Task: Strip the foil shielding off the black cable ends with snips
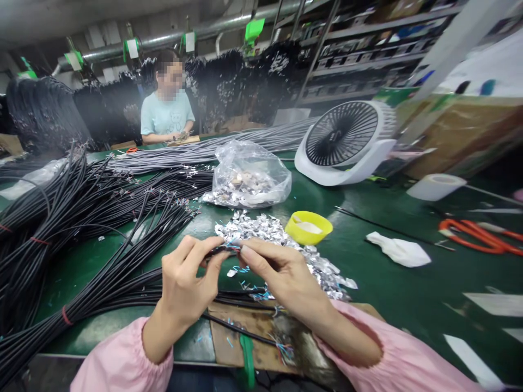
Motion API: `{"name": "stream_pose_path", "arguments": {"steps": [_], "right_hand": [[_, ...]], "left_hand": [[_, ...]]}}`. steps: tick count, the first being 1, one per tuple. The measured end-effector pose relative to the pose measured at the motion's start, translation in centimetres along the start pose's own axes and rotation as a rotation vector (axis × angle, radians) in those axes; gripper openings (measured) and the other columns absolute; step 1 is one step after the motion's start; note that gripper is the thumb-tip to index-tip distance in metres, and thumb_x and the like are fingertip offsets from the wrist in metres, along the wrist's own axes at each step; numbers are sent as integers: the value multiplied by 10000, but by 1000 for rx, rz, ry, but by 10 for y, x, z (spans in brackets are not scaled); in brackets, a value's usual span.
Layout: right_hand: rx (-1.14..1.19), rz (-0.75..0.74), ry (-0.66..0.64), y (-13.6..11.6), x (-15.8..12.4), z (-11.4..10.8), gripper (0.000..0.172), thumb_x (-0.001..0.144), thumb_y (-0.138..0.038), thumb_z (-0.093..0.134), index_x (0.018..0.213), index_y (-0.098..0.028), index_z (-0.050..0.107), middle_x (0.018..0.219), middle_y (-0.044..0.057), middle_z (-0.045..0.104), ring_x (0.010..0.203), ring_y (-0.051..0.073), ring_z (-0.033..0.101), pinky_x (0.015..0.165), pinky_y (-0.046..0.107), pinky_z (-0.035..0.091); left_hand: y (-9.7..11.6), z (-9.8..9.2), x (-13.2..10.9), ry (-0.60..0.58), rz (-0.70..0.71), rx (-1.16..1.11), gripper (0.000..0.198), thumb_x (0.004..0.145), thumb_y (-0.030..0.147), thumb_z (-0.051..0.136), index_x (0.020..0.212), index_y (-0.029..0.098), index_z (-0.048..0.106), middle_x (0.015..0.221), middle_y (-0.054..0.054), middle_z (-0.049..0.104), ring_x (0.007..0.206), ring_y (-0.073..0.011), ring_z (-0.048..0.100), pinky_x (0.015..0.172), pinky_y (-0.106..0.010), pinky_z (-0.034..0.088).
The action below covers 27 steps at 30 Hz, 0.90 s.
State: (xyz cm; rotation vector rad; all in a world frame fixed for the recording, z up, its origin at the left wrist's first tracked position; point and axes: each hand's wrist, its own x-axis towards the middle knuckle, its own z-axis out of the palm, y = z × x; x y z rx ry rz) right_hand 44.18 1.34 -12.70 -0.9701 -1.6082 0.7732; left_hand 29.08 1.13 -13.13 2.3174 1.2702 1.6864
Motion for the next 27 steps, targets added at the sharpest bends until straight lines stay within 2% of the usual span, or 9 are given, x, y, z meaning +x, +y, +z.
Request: {"name": "stream_pose_path", "arguments": {"steps": [4,7,11,15,17,19,22,25,27], "right_hand": [[-64,-62,90,0,-2,3,367,847,-464,529,733,-177,727,581,34,630,511,142,573,453,229,472],[-115,-125,137,0,-3,4,303,855,-403,539,749,-195,732,567,32,628,506,152,577,456,245,473],[-160,-153,145,1,-4,3,278,854,-386,542,765,-209,737,583,40,648,537,169,599,494,270,494],[-126,-132,118,2,-3,1,291,836,-412,562,705,-209,725,531,30,624,484,161,572,452,264,471],[-101,-99,116,2,-2,-1,316,827,-441,565,673,-202,702,569,31,644,504,156,582,468,258,477],[-98,-58,133,2,-1,-3,351,806,-493,571,658,-189,668,589,29,642,507,145,572,461,243,463],[-120,-30,138,1,1,-4,386,764,-541,599,639,-176,600,551,6,571,464,115,490,417,222,398],[-108,-40,132,2,4,-2,400,758,-546,605,617,-176,547,577,2,517,518,118,465,461,230,387],[0,23,117,5,4,-1,412,734,-569,616,638,-178,526,572,-11,473,518,116,441,463,233,369]], "left_hand": [[-2,1,-3,7,11,57,95,834,185,594,767,170,661,689,-3,633,593,-90,567,556,-192,442],[-4,1,-5,-30,-36,7,119,846,201,572,788,167,670,656,-7,628,565,-98,562,535,-205,435],[-3,-2,1,-180,-210,-110,211,852,220,530,699,166,666,602,-15,605,528,-106,539,467,-206,391],[-1,-7,9,-397,-499,-403,351,870,320,468,589,156,597,457,20,491,386,-79,451,363,-186,301],[-1,-7,10,-438,-586,-503,378,867,371,462,588,153,593,420,35,447,337,-70,408,340,-183,280],[-1,-6,9,-384,-559,-467,300,828,346,543,618,151,633,472,17,514,398,-84,464,379,-187,331],[0,-2,6,-273,-392,-318,127,753,238,652,663,154,683,581,-13,602,514,-108,522,474,-208,391],[-1,-1,5,-283,-255,-243,89,746,181,656,670,153,694,569,-7,585,504,-103,505,488,-215,377],[-3,0,6,-304,-220,-229,80,753,161,649,690,158,699,580,-5,585,515,-103,507,500,-214,375]]}}
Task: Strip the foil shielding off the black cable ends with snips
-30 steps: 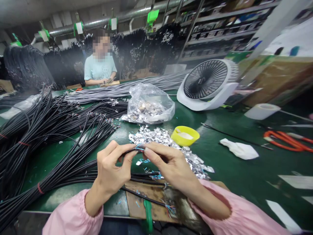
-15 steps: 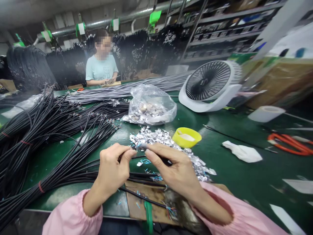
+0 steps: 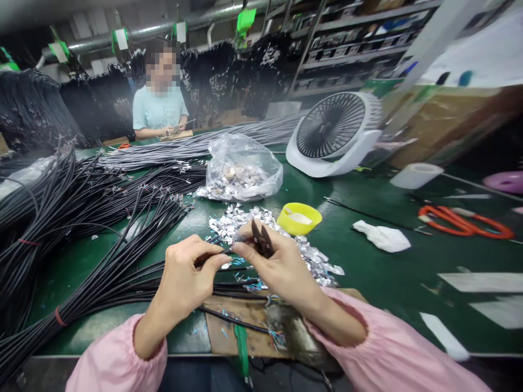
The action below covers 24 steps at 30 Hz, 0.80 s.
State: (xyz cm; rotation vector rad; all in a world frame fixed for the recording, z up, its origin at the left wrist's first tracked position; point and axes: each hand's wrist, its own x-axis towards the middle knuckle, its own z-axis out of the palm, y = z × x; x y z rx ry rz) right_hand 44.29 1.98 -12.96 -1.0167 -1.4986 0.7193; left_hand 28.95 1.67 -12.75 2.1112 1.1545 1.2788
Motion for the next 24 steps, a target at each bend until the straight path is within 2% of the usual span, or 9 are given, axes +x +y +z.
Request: {"name": "stream_pose_path", "arguments": {"steps": [4,6,9,12,14,17,19,21,24], "right_hand": [[348,287,-234,6,0,3,433,721,-608,587,708,-192,466,485,-94,256,384,66,218,361,209,212],[319,210,-282,6,0,4,350,787,-519,540,695,-192,456,495,-84,270,389,69,225,365,212,216],[-97,-226,-90,4,0,5,155,817,-220,491,667,-184,473,583,-8,441,507,113,416,458,233,336],[-502,-593,123,4,1,1,146,772,-58,453,712,-180,507,659,29,524,595,137,501,506,237,378],[-627,-638,281,6,4,-5,140,780,-56,463,736,-178,516,673,34,539,595,140,511,502,237,380],[-592,-449,479,8,10,-16,150,826,-133,524,684,-179,504,596,3,503,518,121,476,467,227,359],[-447,-366,290,7,11,-16,227,873,-188,487,647,-180,502,535,-17,491,461,105,462,429,209,354],[-366,-388,56,5,8,-10,238,876,-202,488,642,-173,523,558,-6,528,485,108,493,444,205,381],[-342,-480,8,2,-1,3,179,839,-126,519,668,-158,560,609,16,556,552,118,525,507,215,415]], "left_hand": [[-1,-1,3,-53,-27,-16,133,785,158,606,681,161,689,600,-4,591,545,-105,513,518,-210,365],[-1,-1,4,-93,-75,-41,207,812,179,565,629,155,660,580,0,578,539,-104,504,513,-208,350],[1,0,4,-178,-177,-107,326,853,229,481,556,146,587,524,8,552,492,-95,478,488,-207,325],[4,-2,4,-245,-258,-168,376,856,298,438,528,146,538,478,14,517,444,-89,437,453,-209,294],[4,-4,5,-242,-286,-196,377,847,328,435,531,148,534,465,18,497,436,-89,425,443,-208,286],[4,-6,4,-182,-294,-204,361,843,325,439,549,148,551,473,19,495,443,-89,434,443,-204,290],[2,-5,3,-130,-269,-170,334,839,297,465,560,148,572,507,14,521,467,-91,453,457,-202,302],[1,-3,1,-100,-226,-109,301,834,274,498,580,150,603,544,9,547,498,-94,471,481,-203,318],[0,2,-1,-92,-166,-28,281,843,270,512,620,158,640,568,6,565,526,-100,487,508,-208,328]]}}
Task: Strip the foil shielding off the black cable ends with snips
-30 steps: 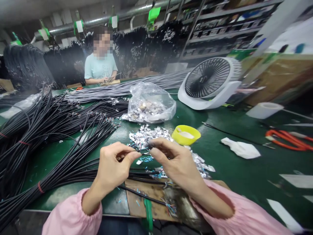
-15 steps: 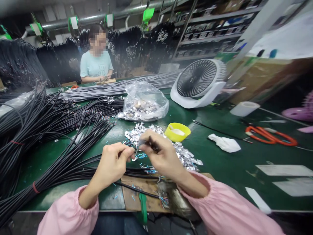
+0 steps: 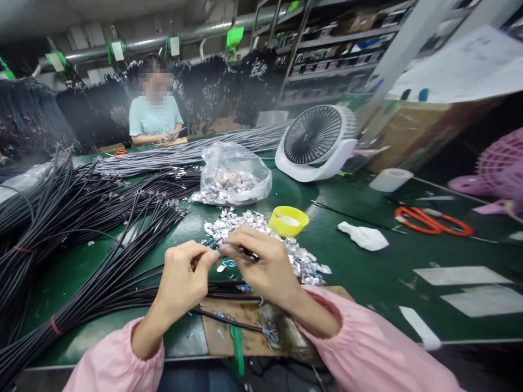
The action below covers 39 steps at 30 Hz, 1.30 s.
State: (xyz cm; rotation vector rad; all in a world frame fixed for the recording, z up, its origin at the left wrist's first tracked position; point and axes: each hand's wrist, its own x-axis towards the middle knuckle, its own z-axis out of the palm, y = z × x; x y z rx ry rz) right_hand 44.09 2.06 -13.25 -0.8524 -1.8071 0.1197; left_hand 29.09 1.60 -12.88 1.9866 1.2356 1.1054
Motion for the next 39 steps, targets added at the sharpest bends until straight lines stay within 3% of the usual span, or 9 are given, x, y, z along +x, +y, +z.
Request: {"name": "stream_pose_path", "arguments": {"steps": [4,7,8,12,14,24,32,39], "right_hand": [[-65,2,177,1,-3,-1,188,815,-72,505,662,-161,567,619,22,574,564,118,531,525,217,417],[-113,184,398,11,2,-9,214,827,-152,537,614,-176,535,520,-19,505,458,101,446,440,214,351],[-92,237,401,13,3,-11,219,829,-196,553,612,-177,536,493,-30,480,431,97,420,419,214,334],[85,191,44,13,7,-10,230,846,-266,547,649,-159,598,546,-2,541,487,115,489,446,216,384],[119,129,-44,10,6,-7,200,854,-233,543,691,-147,622,587,15,571,539,121,521,490,217,412],[146,71,-70,10,1,-11,124,840,-147,537,752,-143,624,668,38,605,605,124,557,546,217,438],[280,347,-26,0,4,-10,147,766,-210,564,628,-163,580,591,5,564,520,112,509,456,205,410],[233,293,62,-4,2,-9,96,728,-176,592,649,-162,646,593,14,626,497,115,540,441,212,426]], "left_hand": [[0,3,0,28,28,18,274,841,232,511,608,160,635,563,11,567,529,-95,490,519,-205,324],[-1,1,1,51,0,-36,275,835,214,500,597,158,625,553,17,559,511,-88,481,501,-195,323],[-1,0,1,52,-12,-55,280,836,215,495,592,157,620,548,19,554,502,-86,474,490,-191,320],[-1,-2,1,49,-23,-63,286,834,225,497,582,154,614,537,23,540,490,-82,457,474,-186,310],[0,-2,0,37,-18,-46,286,835,225,496,586,153,618,537,23,541,492,-82,459,480,-188,312],[0,-2,0,-43,-14,-36,308,846,227,501,564,152,600,530,23,540,496,-80,466,493,-192,319],[-1,0,-1,90,-12,-48,217,805,267,578,639,150,654,578,1,577,524,-98,490,503,-205,356],[0,3,-2,130,-8,-60,204,788,274,593,634,151,647,574,-4,597,505,-103,500,495,-211,377]]}}
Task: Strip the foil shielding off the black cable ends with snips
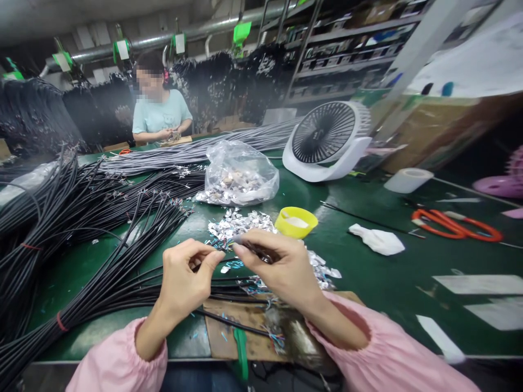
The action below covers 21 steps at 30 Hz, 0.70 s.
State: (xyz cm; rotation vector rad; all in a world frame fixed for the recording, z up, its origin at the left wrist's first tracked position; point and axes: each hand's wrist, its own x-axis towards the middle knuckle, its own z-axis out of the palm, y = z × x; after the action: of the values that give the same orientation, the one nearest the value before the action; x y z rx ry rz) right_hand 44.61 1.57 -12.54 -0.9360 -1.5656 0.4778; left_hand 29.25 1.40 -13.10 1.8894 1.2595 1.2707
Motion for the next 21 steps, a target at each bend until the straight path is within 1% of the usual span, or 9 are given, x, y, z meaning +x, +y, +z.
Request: {"name": "stream_pose_path", "arguments": {"steps": [4,10,17,21], "right_hand": [[-24,-13,7,0,-1,1,88,710,-152,589,655,-167,657,600,9,641,481,105,538,431,203,428],[-10,-13,1,-3,0,2,119,704,-144,573,609,-162,642,546,-2,615,470,102,533,431,199,426],[-11,55,28,-3,0,1,110,691,-200,597,605,-168,658,552,11,624,455,112,522,414,215,415],[18,98,34,-3,0,2,123,678,-209,596,570,-166,635,514,0,577,449,102,476,410,211,379]], "left_hand": [[0,0,0,-1,5,-1,193,790,255,586,639,153,648,577,1,605,497,-99,505,487,-207,377],[1,-1,0,-11,30,17,208,817,227,554,644,160,648,579,11,595,516,-97,514,496,-204,370],[2,-1,0,-19,53,49,207,816,238,562,647,155,649,568,9,579,508,-96,500,489,-204,364],[1,0,0,-25,47,37,200,818,232,559,654,157,645,575,10,576,514,-95,493,494,-205,359]]}}
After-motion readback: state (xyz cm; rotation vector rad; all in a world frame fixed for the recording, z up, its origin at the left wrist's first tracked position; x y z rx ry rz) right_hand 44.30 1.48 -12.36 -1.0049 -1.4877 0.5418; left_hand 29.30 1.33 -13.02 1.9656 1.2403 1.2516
